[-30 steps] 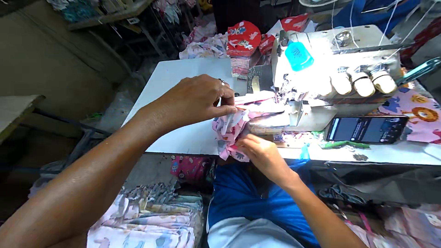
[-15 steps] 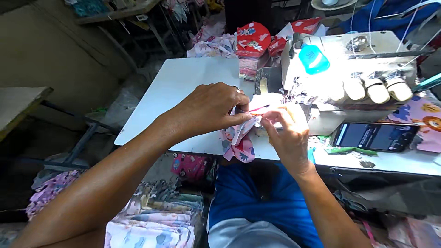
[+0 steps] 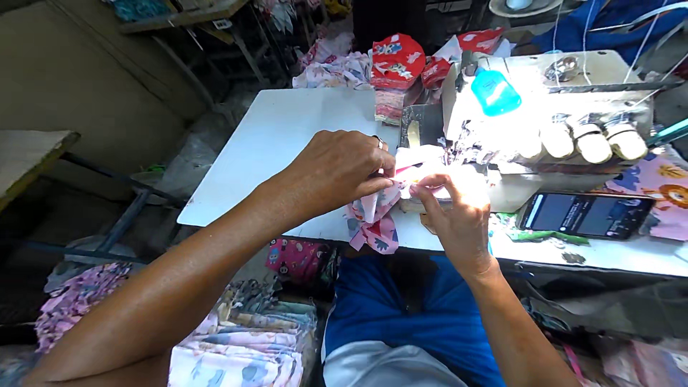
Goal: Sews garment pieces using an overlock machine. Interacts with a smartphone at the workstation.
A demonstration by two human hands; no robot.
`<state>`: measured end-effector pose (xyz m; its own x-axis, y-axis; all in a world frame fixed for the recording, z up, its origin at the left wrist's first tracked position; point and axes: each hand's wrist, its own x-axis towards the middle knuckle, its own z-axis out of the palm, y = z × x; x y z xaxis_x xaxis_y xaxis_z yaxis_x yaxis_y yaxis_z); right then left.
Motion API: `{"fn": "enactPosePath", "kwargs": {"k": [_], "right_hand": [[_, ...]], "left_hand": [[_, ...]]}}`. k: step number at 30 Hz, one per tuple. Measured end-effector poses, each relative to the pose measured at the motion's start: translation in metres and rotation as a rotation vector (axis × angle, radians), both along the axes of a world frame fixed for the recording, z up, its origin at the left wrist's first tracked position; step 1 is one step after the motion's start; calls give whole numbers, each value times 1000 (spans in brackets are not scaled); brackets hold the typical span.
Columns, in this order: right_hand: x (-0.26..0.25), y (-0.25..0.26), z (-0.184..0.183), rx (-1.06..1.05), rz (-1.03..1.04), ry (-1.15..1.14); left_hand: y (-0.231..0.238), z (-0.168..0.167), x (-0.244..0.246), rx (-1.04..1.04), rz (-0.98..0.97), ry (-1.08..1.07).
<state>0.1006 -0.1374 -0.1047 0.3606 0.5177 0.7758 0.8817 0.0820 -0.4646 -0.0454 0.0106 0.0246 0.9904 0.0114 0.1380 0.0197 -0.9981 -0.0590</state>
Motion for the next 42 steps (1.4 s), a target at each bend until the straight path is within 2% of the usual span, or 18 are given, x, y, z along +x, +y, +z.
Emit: {"fn": "enactPosePath", "kwargs": {"k": [7, 18, 24, 28, 33, 39, 42], "right_hand": [[16, -10, -12, -15, -33, 14], [21, -8, -9, -10, -37, -20], [25, -18, -7, -55, -38, -52], [23, -34, -11, -110, -70, -119], [25, -60, -22, -146, -77, -164], [26, -65, -25, -168, -95, -208], [28, -65, -31, -134, -96, -157]], "left_hand": [[3, -6, -1, -50, -31, -41], [-3, -8, -3, -44, -62, -48], [-4, -8, -1, -27, -45, -135], [-38, -24, 0, -120, -32, -205], [-88, -74, 8, -264, -84, -293], [-114, -87, 8, -166, 33, -328], [-117, -88, 10, -136, 50, -318]]}}
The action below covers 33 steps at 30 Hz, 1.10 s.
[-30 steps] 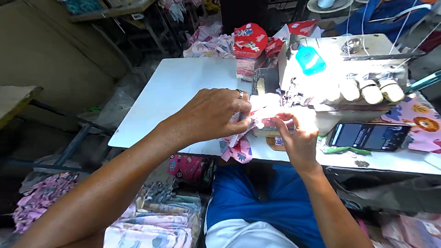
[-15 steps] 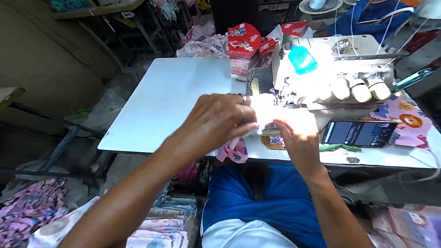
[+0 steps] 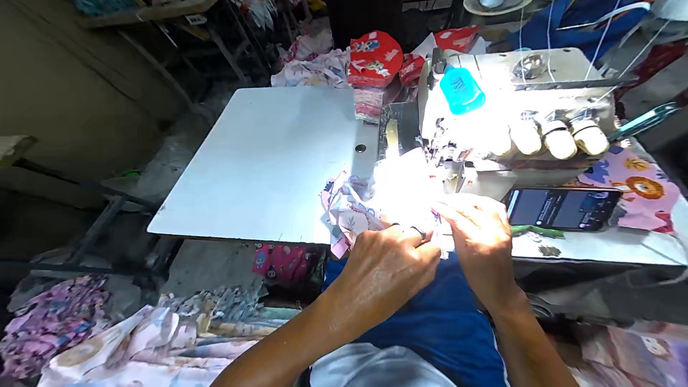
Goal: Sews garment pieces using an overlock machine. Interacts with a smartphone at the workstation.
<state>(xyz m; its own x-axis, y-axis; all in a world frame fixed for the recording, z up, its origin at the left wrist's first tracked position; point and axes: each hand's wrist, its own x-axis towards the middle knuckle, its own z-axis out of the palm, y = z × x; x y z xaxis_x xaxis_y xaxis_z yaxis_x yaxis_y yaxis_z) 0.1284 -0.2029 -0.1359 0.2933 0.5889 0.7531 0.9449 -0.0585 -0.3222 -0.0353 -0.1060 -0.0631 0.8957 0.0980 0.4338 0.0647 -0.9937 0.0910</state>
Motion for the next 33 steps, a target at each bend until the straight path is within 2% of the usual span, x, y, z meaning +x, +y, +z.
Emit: {"fn": "enactPosePath", "kwargs": {"k": [4, 7, 9, 12, 18, 23, 25, 30, 33], "right_hand": [[-14, 0, -20, 79, -38, 407], [-52, -1, -37, 53, 68, 666], [-77, -3, -44, 19, 199, 676], [-92, 6, -40, -81, 254, 573], [-86, 26, -27, -98, 350, 587], [-70, 1, -48, -123, 423, 667], [-55, -23, -55, -75, 355, 652], [10, -89, -53, 36, -204, 438], [56, -120, -51, 6, -456, 296]], "left_hand": [[0, 0, 14, 66, 22, 8], [-2, -3, 21, 93, 31, 40], [-1, -5, 24, 105, 41, 64], [6, -4, 34, 124, 77, 85], [27, 5, 59, 152, 136, 85], [40, 3, 61, 101, 127, 82], [43, 3, 58, 89, 110, 80], [51, -7, 59, 41, 65, -23], [53, -13, 60, 12, 64, -65]]}}
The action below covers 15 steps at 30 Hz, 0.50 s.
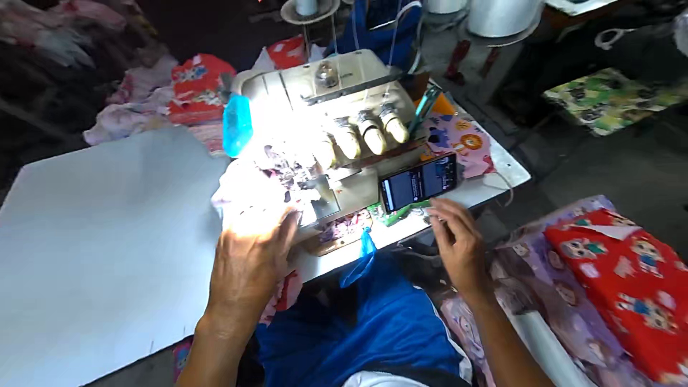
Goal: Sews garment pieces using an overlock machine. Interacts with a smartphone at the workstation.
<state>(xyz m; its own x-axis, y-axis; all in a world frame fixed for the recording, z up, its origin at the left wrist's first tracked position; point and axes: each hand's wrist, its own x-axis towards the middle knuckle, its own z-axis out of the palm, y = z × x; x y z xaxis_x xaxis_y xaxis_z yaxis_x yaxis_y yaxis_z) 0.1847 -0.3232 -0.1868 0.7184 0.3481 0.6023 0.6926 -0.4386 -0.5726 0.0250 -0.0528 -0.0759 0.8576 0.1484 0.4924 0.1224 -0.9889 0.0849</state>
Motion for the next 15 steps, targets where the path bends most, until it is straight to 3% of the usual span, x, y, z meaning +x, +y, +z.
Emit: {"fn": "enactPosePath", "kwargs": {"k": [5, 15], "right_hand": [[48, -15, -1, -54, -77, -76], [70, -2, -3, -112, -50, -118]], "left_hand": [[1, -9, -2, -76, 48, -60], [0, -11, -2, -77, 88, -55]]}}
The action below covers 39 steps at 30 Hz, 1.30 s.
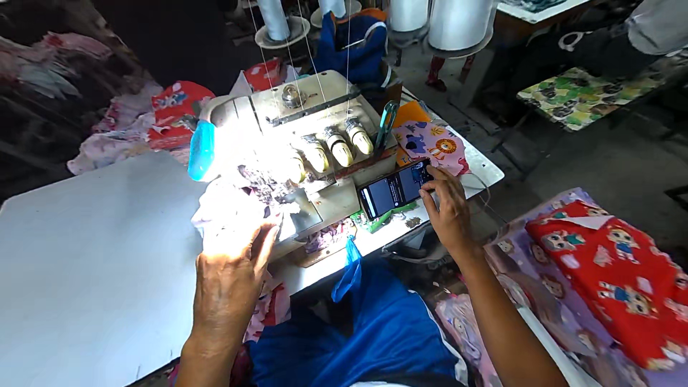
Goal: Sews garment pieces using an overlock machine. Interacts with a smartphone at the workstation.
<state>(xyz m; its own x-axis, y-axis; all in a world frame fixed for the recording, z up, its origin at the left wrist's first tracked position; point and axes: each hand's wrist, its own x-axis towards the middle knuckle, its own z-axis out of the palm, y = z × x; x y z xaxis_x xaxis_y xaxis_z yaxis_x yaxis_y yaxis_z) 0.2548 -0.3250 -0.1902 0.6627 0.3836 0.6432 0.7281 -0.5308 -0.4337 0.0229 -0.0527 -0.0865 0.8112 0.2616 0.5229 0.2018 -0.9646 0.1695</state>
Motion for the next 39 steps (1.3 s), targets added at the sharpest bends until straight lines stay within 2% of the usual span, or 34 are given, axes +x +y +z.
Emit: {"fn": "enactPosePath", "kwargs": {"k": [6, 15, 22, 27, 30, 33, 36, 39], "right_hand": [[0, -13, 4, 94, -15, 28], [16, -23, 18, 83, 7, 61], [55, -11, 44, -49, 103, 151], [91, 0, 53, -203, 253, 453], [102, -2, 61, -245, 372, 519], [95, -6, 68, -236, 351, 506], [70, -21, 67, -148, 298, 392], [46, -35, 63, -66, 179, 314]], "left_hand": [[-1, 1, 0, -10, 1, 8], [-3, 4, 0, -14, 6, 6], [-3, 3, -1, -33, 18, 20], [-5, 3, 0, -22, 21, 12], [-12, 2, -2, -31, 38, -16], [-31, 3, -5, -68, 72, -139], [-55, -2, -8, -289, -45, -245], [-77, -25, 3, -653, -379, -103]]}}
